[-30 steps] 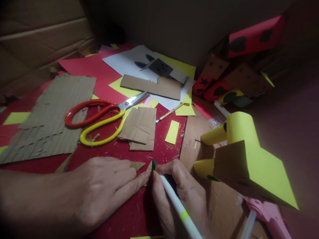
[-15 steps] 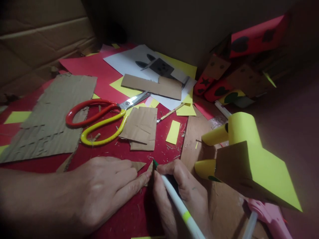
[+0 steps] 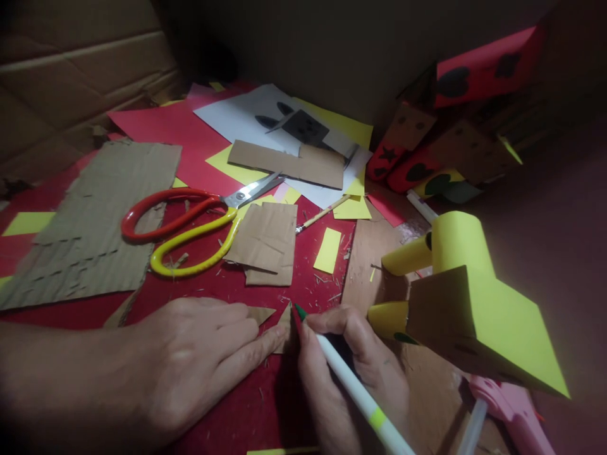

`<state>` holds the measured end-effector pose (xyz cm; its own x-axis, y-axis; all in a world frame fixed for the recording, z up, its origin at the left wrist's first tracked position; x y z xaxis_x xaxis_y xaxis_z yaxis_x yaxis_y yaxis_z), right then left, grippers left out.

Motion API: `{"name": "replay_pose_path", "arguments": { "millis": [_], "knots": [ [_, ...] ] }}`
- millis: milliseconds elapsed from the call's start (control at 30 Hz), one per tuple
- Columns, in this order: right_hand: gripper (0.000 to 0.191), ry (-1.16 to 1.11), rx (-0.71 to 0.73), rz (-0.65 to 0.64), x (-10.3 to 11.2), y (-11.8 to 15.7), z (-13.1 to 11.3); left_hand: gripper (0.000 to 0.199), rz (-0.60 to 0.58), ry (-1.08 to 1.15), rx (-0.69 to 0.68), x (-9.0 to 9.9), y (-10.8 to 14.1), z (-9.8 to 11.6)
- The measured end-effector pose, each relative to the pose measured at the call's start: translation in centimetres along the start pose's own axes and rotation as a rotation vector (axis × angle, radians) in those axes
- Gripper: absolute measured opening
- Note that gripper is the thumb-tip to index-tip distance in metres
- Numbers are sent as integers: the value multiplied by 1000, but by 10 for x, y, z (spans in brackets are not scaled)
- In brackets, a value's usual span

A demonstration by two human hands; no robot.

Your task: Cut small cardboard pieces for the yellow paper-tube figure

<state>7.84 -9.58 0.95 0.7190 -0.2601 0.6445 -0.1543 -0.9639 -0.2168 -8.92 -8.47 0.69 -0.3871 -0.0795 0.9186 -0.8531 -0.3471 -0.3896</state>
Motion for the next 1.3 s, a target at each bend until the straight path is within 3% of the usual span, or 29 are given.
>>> {"name": "replay_pose_path", "arguments": {
  "millis": [100, 833, 967, 1133, 1300],
  "knots": [
    [9, 18, 4, 64, 1, 1, -3, 36, -1, 11, -9, 0, 0, 0],
    [11, 53, 156, -63, -1, -4, -7, 37, -6, 18, 5, -2, 2, 1],
    [10, 77, 107, -10, 2, -5, -5, 38, 8, 48, 9, -1, 1, 2],
    [10, -17, 113, -130, -3, -6, -4, 38, 3, 71, 35, -2, 1, 1],
    [7, 8, 39, 6, -4, -2, -5, 36, -9, 49, 51, -1, 0, 1]
  ]
}}
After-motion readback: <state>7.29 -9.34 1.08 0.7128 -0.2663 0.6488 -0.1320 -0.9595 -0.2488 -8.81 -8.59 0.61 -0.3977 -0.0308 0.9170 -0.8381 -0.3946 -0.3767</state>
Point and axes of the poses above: each hand's wrist, its own y-axis away from the middle knuckle, its own x-axis out of the back of the hand, z = x × y, the point moved 3 cm from there along -y, towards the middle knuckle, and after that the axes turned 3 degrees about z, right-handed, at the moved point
